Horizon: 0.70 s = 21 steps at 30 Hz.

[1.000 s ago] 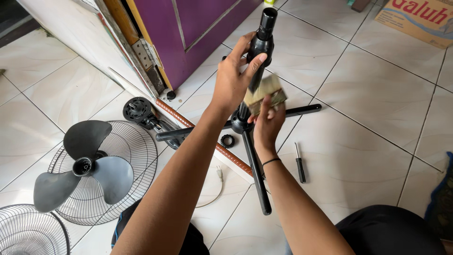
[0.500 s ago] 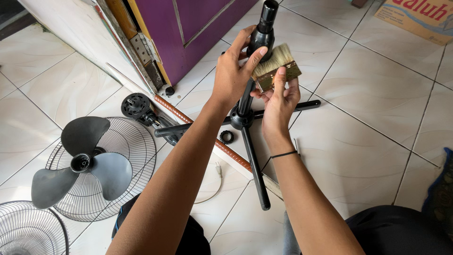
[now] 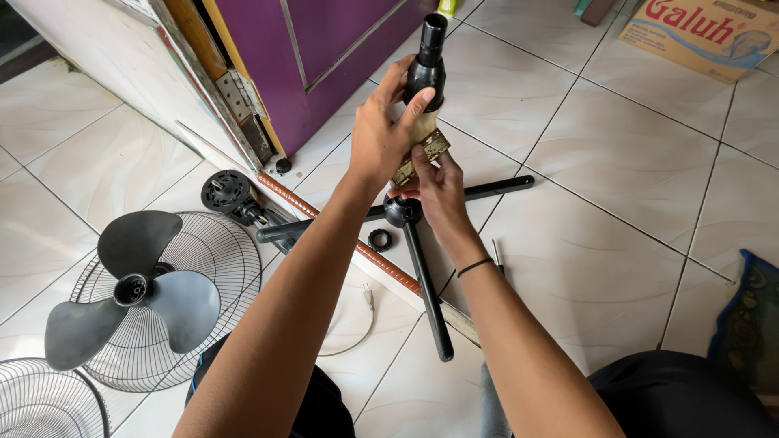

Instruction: The person assembles a black metal fan stand by attaching the central hub to the tripod legs and then inserting the vertical pole. They then use a brush to clean the pole and the hub area.

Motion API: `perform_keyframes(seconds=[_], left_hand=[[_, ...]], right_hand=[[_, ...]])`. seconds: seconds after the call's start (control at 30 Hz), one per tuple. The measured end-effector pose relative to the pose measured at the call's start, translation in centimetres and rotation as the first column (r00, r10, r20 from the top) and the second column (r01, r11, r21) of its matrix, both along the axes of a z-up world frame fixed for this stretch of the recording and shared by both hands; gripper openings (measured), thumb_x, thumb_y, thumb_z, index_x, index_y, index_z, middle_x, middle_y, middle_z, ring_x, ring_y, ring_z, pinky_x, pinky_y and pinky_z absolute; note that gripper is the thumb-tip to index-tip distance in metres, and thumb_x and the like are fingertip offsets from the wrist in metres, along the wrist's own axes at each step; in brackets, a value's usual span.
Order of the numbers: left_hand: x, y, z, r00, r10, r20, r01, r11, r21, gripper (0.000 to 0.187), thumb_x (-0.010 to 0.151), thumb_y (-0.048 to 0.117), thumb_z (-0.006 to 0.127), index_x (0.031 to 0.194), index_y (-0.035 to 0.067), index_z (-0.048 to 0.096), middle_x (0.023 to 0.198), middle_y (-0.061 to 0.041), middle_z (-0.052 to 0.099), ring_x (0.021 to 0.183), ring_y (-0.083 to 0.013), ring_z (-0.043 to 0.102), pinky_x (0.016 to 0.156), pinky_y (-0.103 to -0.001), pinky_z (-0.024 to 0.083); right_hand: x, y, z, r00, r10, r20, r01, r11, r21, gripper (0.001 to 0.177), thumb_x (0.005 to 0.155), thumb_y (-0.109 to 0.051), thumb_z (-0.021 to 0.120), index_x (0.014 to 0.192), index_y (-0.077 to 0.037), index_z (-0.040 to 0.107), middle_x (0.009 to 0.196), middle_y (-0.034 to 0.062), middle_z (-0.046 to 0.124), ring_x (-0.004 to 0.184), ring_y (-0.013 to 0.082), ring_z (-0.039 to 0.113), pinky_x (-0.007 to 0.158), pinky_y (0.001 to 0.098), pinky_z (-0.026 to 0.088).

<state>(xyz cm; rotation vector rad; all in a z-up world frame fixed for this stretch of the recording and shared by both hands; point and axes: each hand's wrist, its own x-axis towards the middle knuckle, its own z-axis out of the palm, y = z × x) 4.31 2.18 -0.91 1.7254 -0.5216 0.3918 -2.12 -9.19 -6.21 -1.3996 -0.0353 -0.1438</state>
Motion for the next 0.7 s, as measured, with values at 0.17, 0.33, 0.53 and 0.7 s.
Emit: perform_keyframes(seconds=[0.17,0.33,0.53,0.7], left_hand=[[-0.2,0.1,0.0,1.000,0.004,-0.027,-0.004,1.000,0.006,0.055,0.100,0.042,0.066,0.145,0.013,0.053,0.119,-0.012,0.077,0.124,-0.0267,0.071,0.099,-0.041,0.058],[-0.4,0.0,0.3,0.997,0.015,-0.074,-0.013,1.000,0.026,0.056,0.099,0.043,0.067,0.145,0.014,0.053,0.120,-0.010,0.077,0.123,-0.0258,0.071,0.099,-0.041,0.056],[-0.2,-0.1,0.2,1.000,0.004,-0.027,-0.004,1.000,-0.014,0.057,0.100,0.042,0.067,0.147,0.013,0.053,0.123,-0.012,0.077,0.124,-0.0256,0.071,0.097,-0.040,0.059],[-0.2,0.1,0.2,0.992,-0.029,-0.119,0.024,0.999,-0.045,0.061,0.096,0.045,0.067,0.147,0.014,0.052,0.122,-0.012,0.076,0.108,-0.0250,0.079,0.095,-0.038,0.062]], right_hand=[[-0.1,-0.6,0.8,0.948,-0.280,0.154,0.249,0.949,0.192,0.047,0.106,-0.041,0.057,0.127,0.001,0.056,0.100,0.0071,0.075,0.081,0.0151,0.076,0.070,0.0290,0.064],[-0.6,0.8,0.5,0.983,0.078,0.165,-0.064,0.994,-0.087,0.049,0.104,-0.039,0.057,0.133,0.000,0.053,0.093,0.0119,0.072,0.066,0.0181,0.071,0.059,0.0268,0.054],[0.0,1.9,0.5,0.860,-0.488,0.149,0.429,0.850,0.307,0.048,0.103,-0.039,0.056,0.133,-0.002,0.049,0.100,0.0101,0.074,0.075,0.0157,0.074,0.068,0.0292,0.062],[-0.1,3.1,0.0,0.969,-0.180,0.169,0.178,0.984,0.023,0.050,0.106,-0.044,0.056,0.135,-0.003,0.054,0.098,0.0110,0.073,0.080,0.0156,0.073,0.072,0.0283,0.063]])
